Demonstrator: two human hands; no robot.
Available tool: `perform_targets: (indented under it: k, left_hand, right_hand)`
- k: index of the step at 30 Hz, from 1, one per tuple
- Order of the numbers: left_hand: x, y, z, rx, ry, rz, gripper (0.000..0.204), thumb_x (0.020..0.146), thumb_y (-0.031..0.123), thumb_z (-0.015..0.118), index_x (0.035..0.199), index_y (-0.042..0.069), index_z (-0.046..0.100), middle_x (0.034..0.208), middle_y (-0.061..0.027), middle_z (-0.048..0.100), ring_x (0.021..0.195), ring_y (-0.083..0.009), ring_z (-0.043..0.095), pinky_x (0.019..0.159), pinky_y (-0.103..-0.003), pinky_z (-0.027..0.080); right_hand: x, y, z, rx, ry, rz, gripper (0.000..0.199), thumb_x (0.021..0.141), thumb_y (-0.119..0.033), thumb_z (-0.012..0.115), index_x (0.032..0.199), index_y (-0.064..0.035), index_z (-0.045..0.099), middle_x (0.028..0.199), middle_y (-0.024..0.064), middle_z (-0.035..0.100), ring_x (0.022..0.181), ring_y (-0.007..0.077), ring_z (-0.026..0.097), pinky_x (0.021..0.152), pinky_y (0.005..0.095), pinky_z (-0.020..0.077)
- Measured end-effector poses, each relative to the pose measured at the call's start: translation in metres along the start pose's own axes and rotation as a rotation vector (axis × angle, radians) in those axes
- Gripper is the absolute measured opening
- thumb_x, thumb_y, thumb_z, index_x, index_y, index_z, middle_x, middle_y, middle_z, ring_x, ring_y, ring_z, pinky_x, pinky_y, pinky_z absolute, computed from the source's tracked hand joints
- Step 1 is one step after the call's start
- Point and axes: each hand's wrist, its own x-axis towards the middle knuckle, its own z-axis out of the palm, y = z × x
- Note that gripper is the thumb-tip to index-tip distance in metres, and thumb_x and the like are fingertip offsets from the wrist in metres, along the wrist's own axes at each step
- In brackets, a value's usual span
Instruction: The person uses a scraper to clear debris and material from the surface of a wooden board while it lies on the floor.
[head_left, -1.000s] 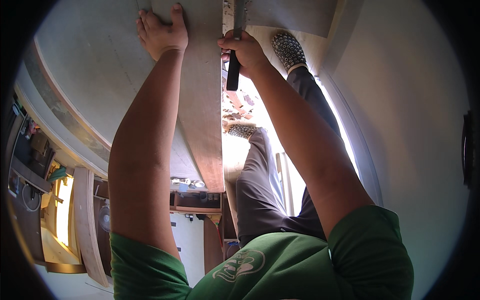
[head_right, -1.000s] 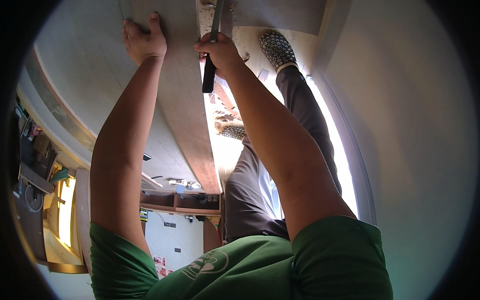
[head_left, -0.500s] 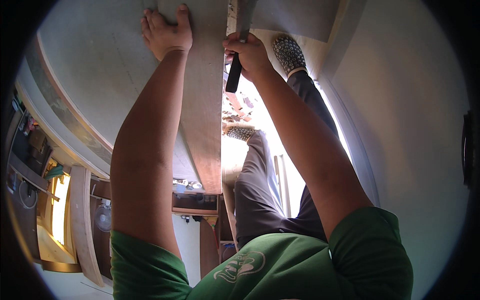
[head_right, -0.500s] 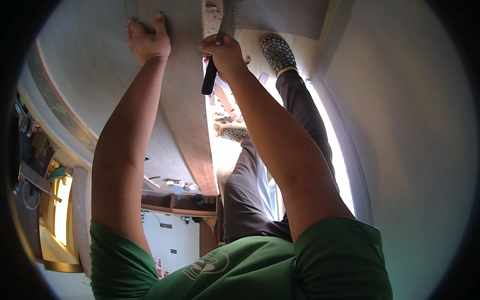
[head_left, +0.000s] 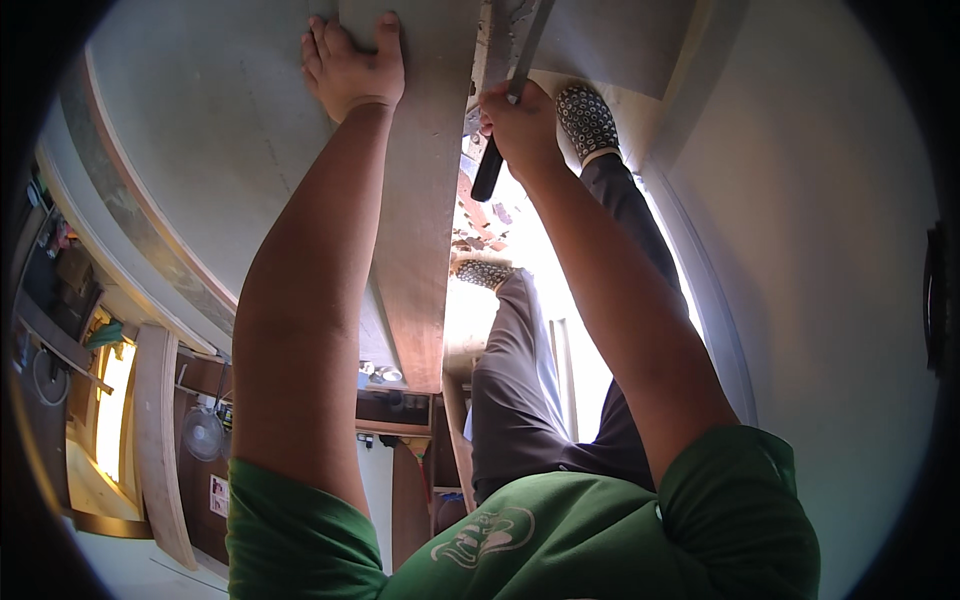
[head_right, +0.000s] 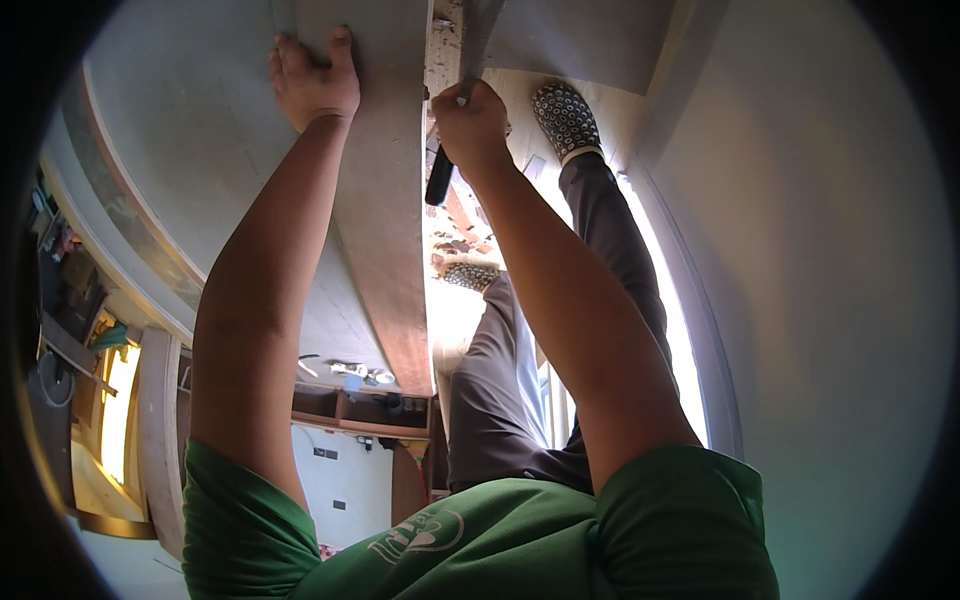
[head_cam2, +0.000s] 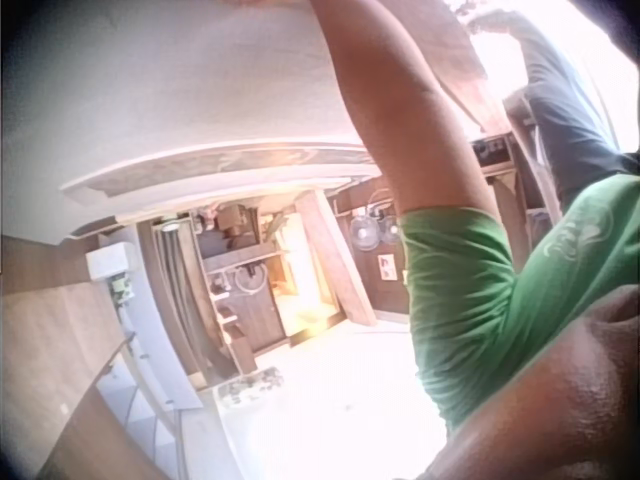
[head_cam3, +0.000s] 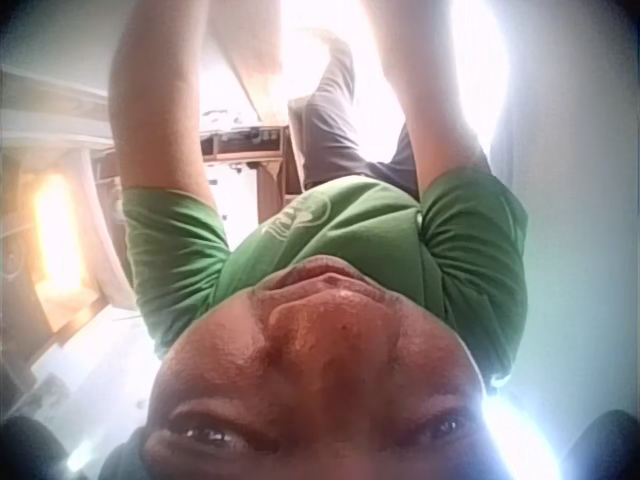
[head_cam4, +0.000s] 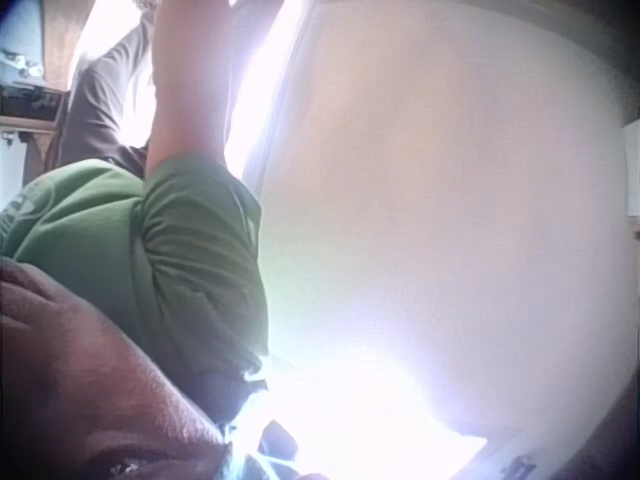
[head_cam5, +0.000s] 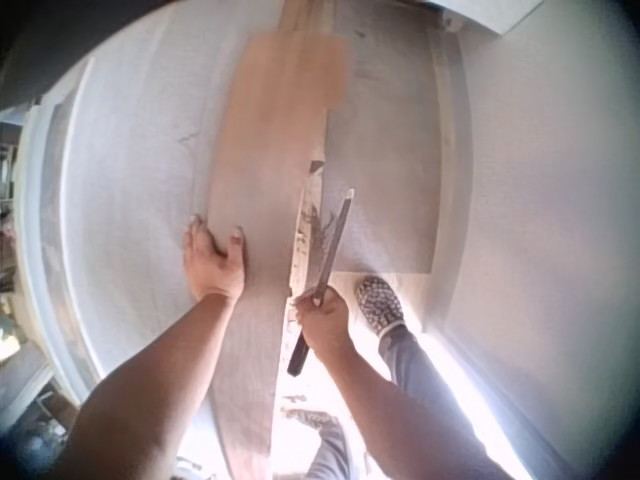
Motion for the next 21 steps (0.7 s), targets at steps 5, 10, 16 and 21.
perform_targets:
  k: [5,10,16,21]
  left_hand:
    - [0.001,0.003,-0.002,-0.027,-0.002,-0.007,0.086,0.086,0.065,0.053,0.14,0.0,0.043,0.153,-0.0146,0.038,0.144,-0.0325,0.03,0.116,-0.045,0.025]
    - [0.001,-0.001,0.002,-0.018,0.013,0.003,0.083,0.086,0.064,0.053,0.139,0.001,0.046,0.153,-0.0144,0.038,0.144,-0.0314,0.03,0.117,-0.045,0.024]
    - [0.0,0.0,0.001,-0.035,0.015,-0.001,0.083,0.085,0.064,0.053,0.139,0.002,0.046,0.153,-0.0143,0.039,0.144,-0.0308,0.029,0.117,-0.045,0.022]
    - [0.0,0.002,0.0,-0.043,0.004,-0.007,0.082,0.085,0.065,0.054,0.139,0.003,0.046,0.153,-0.0144,0.039,0.144,-0.0309,0.029,0.118,-0.045,0.021]
  right_hand:
    - [-0.001,-0.002,0.003,0.099,-0.063,0.013,0.013,0.085,-0.011,0.07,0.09,-0.0025,0.062,0.076,0.0048,0.064,0.054,0.0112,0.057,0.05,0.0264,0.0463]
    - [0.009,0.004,0.006,-0.049,-0.068,-0.038,0.012,0.083,-0.011,0.072,0.085,-0.0033,0.063,0.068,0.0035,0.063,0.055,0.0113,0.058,0.051,0.0274,0.0468]
    - [0.009,0.004,0.016,-0.431,0.126,-0.262,0.016,0.083,-0.016,0.067,0.078,-0.0022,0.062,0.062,0.0095,0.063,0.055,0.0193,0.063,0.053,0.0358,0.0492]
    - [0.0,-0.005,0.016,-0.366,0.185,-0.23,0.014,0.084,-0.015,0.066,0.08,-0.0025,0.062,0.061,0.0105,0.062,0.056,0.0211,0.064,0.054,0.0361,0.0495]
